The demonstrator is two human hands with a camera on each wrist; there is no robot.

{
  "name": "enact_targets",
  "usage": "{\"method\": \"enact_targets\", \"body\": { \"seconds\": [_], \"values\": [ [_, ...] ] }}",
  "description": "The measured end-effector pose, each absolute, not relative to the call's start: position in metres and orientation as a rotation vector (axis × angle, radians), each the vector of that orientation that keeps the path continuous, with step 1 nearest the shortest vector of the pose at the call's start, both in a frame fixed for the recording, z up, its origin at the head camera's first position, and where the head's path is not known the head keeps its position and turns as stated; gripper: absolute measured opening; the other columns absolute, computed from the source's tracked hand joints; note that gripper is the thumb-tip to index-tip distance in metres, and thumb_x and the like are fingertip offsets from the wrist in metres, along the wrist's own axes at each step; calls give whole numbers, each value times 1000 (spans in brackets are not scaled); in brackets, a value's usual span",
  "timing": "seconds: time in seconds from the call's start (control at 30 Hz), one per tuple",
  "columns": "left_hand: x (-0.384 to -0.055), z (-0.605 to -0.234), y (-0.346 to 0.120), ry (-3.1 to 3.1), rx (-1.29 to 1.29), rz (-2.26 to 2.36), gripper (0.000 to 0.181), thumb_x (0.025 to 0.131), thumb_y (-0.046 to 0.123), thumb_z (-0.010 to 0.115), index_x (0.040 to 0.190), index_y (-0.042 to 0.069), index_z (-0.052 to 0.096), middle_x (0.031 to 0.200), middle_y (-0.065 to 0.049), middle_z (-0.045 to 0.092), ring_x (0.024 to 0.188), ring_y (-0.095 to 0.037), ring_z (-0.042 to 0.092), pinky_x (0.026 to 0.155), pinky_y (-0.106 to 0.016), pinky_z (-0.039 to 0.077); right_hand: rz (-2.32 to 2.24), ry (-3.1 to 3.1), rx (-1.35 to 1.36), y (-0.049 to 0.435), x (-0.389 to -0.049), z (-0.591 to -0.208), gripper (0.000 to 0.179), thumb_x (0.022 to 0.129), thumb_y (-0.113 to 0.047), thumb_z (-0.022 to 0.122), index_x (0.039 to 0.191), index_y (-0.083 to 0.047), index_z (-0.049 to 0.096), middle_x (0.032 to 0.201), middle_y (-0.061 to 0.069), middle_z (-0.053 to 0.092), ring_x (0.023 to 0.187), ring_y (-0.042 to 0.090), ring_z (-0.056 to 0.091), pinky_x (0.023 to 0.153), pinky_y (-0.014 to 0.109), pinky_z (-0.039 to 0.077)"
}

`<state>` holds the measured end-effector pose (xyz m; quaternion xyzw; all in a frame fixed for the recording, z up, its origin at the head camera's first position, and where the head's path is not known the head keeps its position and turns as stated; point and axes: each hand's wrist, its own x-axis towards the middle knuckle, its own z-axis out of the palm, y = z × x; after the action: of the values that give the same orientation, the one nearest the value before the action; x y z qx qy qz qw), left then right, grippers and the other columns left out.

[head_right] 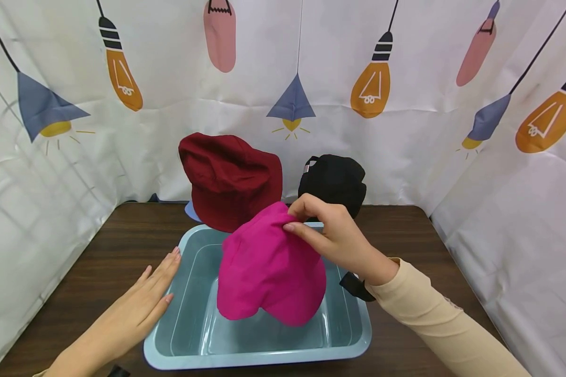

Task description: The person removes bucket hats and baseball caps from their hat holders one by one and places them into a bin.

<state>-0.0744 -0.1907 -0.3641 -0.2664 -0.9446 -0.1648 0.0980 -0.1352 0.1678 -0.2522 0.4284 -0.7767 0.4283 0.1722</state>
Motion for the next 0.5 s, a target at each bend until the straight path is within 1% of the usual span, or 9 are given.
{"method": "enact_targets", "body": {
  "seconds": [0.07, 0.23, 0.33, 0.5],
  "values": [
    [-74, -364, -191, -2791, -794, -479, 66, 98, 22, 51, 152, 4, 18, 157, -11, 20, 144, -23, 16, 112, -25, -8, 1213, -2220, 1233, 167, -135, -256, 30, 75, 17, 68, 94, -5, 61, 87, -1, 61, 80, 11, 61, 72, 21, 52],
    [-74, -364, -190, -2776, -811, -466, 66, 97, 21, 51, 152, 4, 18, 157, -11, 20, 144, -22, 15, 112, -25, -7, 1211, -2250, 1260, 164, -135, -264, 29, 76, 15, 70, 93, -7, 60, 85, -3, 62, 79, 11, 61, 74, 21, 51],
    [-75, -364, -191, -2778, -810, -463, 66, 97, 21, 52, 152, 4, 19, 157, -11, 20, 144, -23, 16, 112, -24, -8, 1209, -2259, 1273, 162, -135, -268, 28, 76, 13, 70, 91, -8, 60, 84, -3, 62, 77, 10, 61, 72, 22, 51],
    [-76, -365, -192, -2775, -810, -477, 66, 97, 22, 52, 152, 4, 19, 156, -11, 22, 143, -25, 18, 113, -28, -5, 1213, -2275, 1307, 159, -136, -274, 27, 77, 11, 71, 90, -9, 58, 83, -3, 61, 76, 10, 61, 69, 23, 51]
  ]
}}
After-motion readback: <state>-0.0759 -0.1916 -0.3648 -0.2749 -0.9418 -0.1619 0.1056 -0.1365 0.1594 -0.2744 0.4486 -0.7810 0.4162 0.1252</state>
